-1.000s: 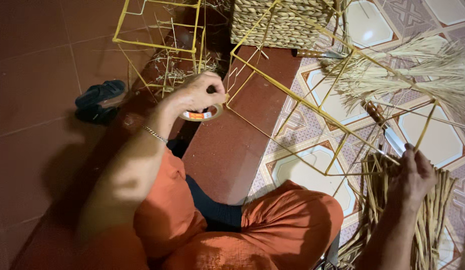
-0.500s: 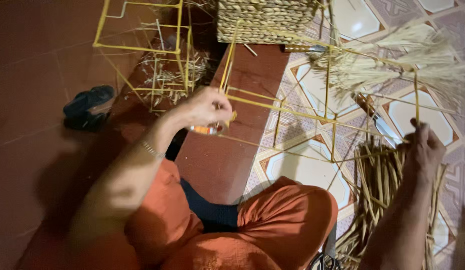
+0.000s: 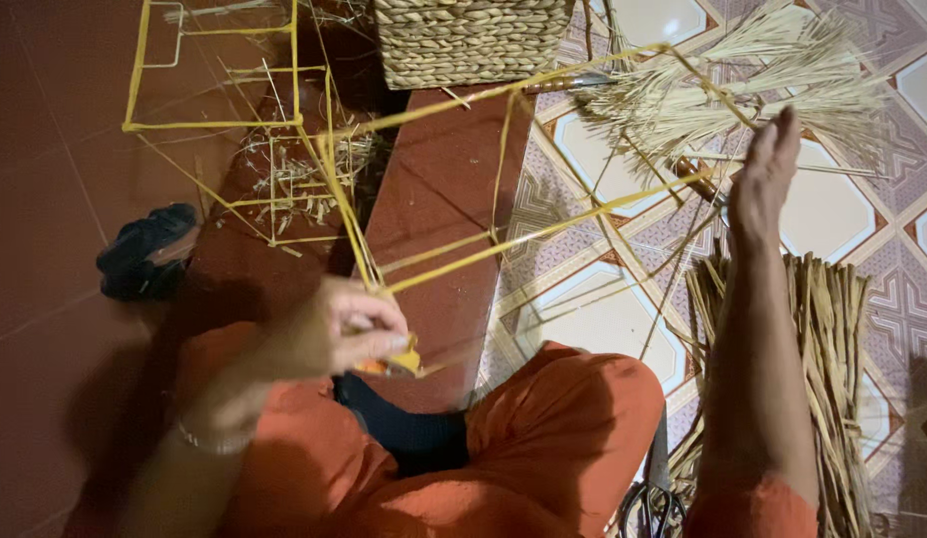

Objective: The person sits on the floor and weaves thin bamboo strips into a yellow wire basket frame. They use scissors to trim excess strips and a knife to split bamboo pieces, securing them with tape at the joints.

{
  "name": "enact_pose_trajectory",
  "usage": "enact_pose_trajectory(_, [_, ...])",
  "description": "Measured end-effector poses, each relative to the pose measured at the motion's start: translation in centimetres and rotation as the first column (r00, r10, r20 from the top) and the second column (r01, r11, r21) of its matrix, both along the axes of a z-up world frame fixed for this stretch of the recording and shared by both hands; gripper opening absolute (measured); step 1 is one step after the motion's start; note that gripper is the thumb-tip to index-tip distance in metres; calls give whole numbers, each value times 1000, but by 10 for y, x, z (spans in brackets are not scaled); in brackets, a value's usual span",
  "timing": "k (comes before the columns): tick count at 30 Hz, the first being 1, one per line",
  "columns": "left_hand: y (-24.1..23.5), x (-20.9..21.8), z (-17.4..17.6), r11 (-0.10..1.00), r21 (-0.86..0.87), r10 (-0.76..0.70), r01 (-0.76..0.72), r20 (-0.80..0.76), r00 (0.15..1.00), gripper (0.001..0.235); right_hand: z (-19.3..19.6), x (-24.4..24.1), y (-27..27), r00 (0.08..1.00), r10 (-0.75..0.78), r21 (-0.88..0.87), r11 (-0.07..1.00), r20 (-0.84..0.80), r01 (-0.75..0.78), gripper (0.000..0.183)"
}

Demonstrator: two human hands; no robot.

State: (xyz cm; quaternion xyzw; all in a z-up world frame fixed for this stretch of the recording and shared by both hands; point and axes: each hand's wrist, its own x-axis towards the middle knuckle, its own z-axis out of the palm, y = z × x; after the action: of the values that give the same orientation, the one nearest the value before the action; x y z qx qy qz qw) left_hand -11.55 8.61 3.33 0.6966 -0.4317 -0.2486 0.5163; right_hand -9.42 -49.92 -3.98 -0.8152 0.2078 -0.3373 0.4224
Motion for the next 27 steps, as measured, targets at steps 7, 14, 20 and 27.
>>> enact_pose_trajectory(7, [-16,-83,-24,992,-107,84,-69,143,986,8,-9,74,56,996,-81,-280,956,28,85,58])
enact_pose_trajectory(14, [-48,-100,-28,994,36,101,-99,-60,993,13,0,85,99,923,374,165,908,91,-385,59])
enact_pose_trajectory(20, [-103,-75,-52,991,-119,79,-69,78,994,13,-78,-20,158,887,461,407,809,7,-424,34])
enact_pose_trajectory(27, [-196,-45,-57,956,-213,239,-201,167,957,11,-202,-158,203,933,358,567,777,-38,-275,20])
